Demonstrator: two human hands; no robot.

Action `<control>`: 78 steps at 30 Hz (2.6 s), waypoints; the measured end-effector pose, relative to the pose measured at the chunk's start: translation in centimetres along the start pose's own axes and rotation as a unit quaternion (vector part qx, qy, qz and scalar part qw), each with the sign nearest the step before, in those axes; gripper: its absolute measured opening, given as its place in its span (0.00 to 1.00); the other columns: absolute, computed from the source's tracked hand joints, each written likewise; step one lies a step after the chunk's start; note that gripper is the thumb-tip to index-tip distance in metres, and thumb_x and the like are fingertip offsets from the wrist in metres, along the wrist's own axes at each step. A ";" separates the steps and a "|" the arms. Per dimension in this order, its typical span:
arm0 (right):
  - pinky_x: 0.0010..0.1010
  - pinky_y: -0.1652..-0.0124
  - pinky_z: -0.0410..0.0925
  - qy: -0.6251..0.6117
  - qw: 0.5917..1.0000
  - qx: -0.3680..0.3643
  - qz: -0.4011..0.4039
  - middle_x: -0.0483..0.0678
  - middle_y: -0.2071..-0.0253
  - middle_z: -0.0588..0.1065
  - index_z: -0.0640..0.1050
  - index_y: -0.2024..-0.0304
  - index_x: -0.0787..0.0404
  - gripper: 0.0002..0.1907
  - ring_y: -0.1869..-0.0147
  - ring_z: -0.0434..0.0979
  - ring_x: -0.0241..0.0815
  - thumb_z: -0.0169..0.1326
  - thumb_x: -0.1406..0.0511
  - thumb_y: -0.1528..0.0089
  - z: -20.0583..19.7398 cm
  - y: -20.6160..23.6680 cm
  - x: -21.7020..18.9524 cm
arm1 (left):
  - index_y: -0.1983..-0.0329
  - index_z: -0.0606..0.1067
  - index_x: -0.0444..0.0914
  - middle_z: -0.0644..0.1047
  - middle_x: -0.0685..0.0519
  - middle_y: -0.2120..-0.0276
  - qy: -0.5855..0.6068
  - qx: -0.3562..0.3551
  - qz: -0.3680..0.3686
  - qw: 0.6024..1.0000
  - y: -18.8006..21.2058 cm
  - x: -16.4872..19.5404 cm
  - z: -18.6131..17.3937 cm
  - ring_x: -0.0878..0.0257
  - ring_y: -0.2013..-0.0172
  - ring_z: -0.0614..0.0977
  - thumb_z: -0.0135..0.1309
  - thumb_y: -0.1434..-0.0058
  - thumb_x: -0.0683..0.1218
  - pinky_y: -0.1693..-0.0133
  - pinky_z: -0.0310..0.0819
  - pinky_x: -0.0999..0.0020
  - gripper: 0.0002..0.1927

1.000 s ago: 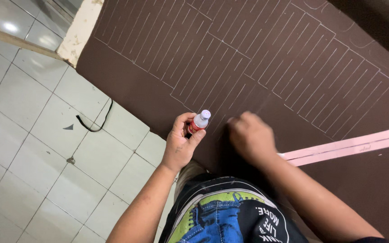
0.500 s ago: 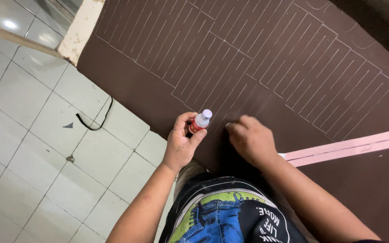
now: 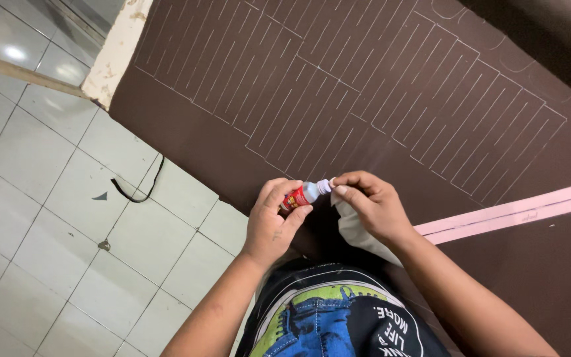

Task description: The person aligns a long pink paper strip on a brown cutting board and traces along it with a small hand tool. They then apply glue from a small bottle onto the board, place small pink paper pieces onto the glued spots, and press them flat by hand.

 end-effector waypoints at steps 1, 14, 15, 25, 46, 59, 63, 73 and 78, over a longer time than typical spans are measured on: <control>0.25 0.52 0.71 -0.012 1.000 0.001 0.006 0.46 0.58 0.80 0.80 0.52 0.68 0.10 0.54 0.77 0.32 0.55 0.69 0.33 0.1 0.1 0.2 | 0.44 0.74 0.41 0.75 0.48 0.50 -0.014 0.004 -0.001 1.000 -0.1 0.4 0.0 0.53 0.53 0.81 0.65 0.42 0.43 0.52 0.77 0.64 0.22; 0.27 0.55 0.72 -0.110 0.989 -0.004 0.101 0.48 0.61 0.81 0.82 0.53 0.68 0.11 0.58 0.79 0.35 0.57 0.68 0.35 0.3 0.2 1.2 | 0.48 0.77 0.47 0.73 0.52 0.53 -0.257 0.015 0.108 0.960 -0.4 3.3 -0.6 0.55 0.58 0.81 0.64 0.44 0.42 0.59 0.77 0.61 0.20; 0.27 0.55 0.72 -0.079 0.993 -0.017 0.086 0.48 0.60 0.81 0.82 0.53 0.68 0.11 0.57 0.79 0.35 0.57 0.68 0.35 0.0 -0.2 0.9 | 0.49 0.76 0.46 0.74 0.51 0.53 -0.241 0.008 0.079 0.967 -0.5 2.6 -0.5 0.54 0.58 0.81 0.65 0.43 0.44 0.59 0.76 0.61 0.19; 0.39 0.60 0.72 0.499 0.839 0.124 -0.180 0.48 0.59 0.74 0.83 0.55 0.56 0.07 0.58 0.79 0.49 0.60 0.65 0.35 -2.8 -6.5 -6.0 | 0.37 0.65 0.38 0.73 0.54 0.50 0.267 0.009 -0.130 0.955 0.4 -6.3 -0.1 0.67 0.51 0.75 0.58 0.33 0.40 0.46 0.71 0.69 0.24; 0.39 0.66 0.72 0.535 0.796 0.024 -0.282 0.48 0.65 0.73 0.82 0.57 0.57 0.10 0.62 0.78 0.49 0.60 0.66 0.41 2.4 -1.9 -5.0 | 0.37 0.66 0.39 0.74 0.54 0.50 0.290 -0.009 -0.120 0.950 0.2 -6.6 -0.7 0.67 0.50 0.75 0.59 0.32 0.42 0.45 0.72 0.69 0.23; 0.39 0.63 0.73 0.542 0.804 0.088 -0.229 0.46 0.63 0.74 0.81 0.58 0.53 0.08 0.59 0.78 0.48 0.61 0.65 0.41 3.6 -1.2 -3.4 | 0.37 0.66 0.39 0.74 0.55 0.50 0.320 -0.005 -0.113 0.941 0.3 -7.1 -0.6 0.67 0.50 0.75 0.59 0.32 0.42 0.45 0.71 0.68 0.23; 0.40 0.66 0.72 0.530 0.785 -0.058 -0.317 0.49 0.64 0.73 0.81 0.58 0.57 0.13 0.60 0.77 0.50 0.61 0.66 0.46 5.4 -0.2 -2.7 | 0.36 0.65 0.39 0.74 0.54 0.49 0.332 -0.004 -0.080 0.940 0.2 -6.9 -0.5 0.67 0.48 0.75 0.59 0.31 0.42 0.43 0.70 0.68 0.23; 0.41 0.65 0.72 0.502 0.795 -0.066 -0.335 0.48 0.63 0.73 0.81 0.59 0.58 0.13 0.61 0.77 0.51 0.61 0.66 0.47 5.7 -0.2 -3.0 | 0.37 0.66 0.40 0.74 0.55 0.50 0.328 -0.005 -0.111 0.938 0.2 -6.8 -0.8 0.67 0.50 0.75 0.59 0.32 0.42 0.46 0.71 0.68 0.23; 0.41 0.61 0.71 0.544 0.795 0.038 -0.266 0.47 0.65 0.72 0.81 0.62 0.55 0.06 0.59 0.76 0.49 0.62 0.65 0.42 4.8 -1.0 -3.2 | 0.37 0.66 0.39 0.74 0.55 0.50 0.289 -0.007 -0.114 0.950 0.3 -6.6 -0.9 0.66 0.49 0.76 0.58 0.32 0.42 0.44 0.73 0.67 0.22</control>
Point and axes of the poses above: each hand's wrist, its own y-axis away from the middle knuckle, its own z-axis out of the palm, x = y × z, the point moved 4 cm from there along -y, towards the middle knuckle
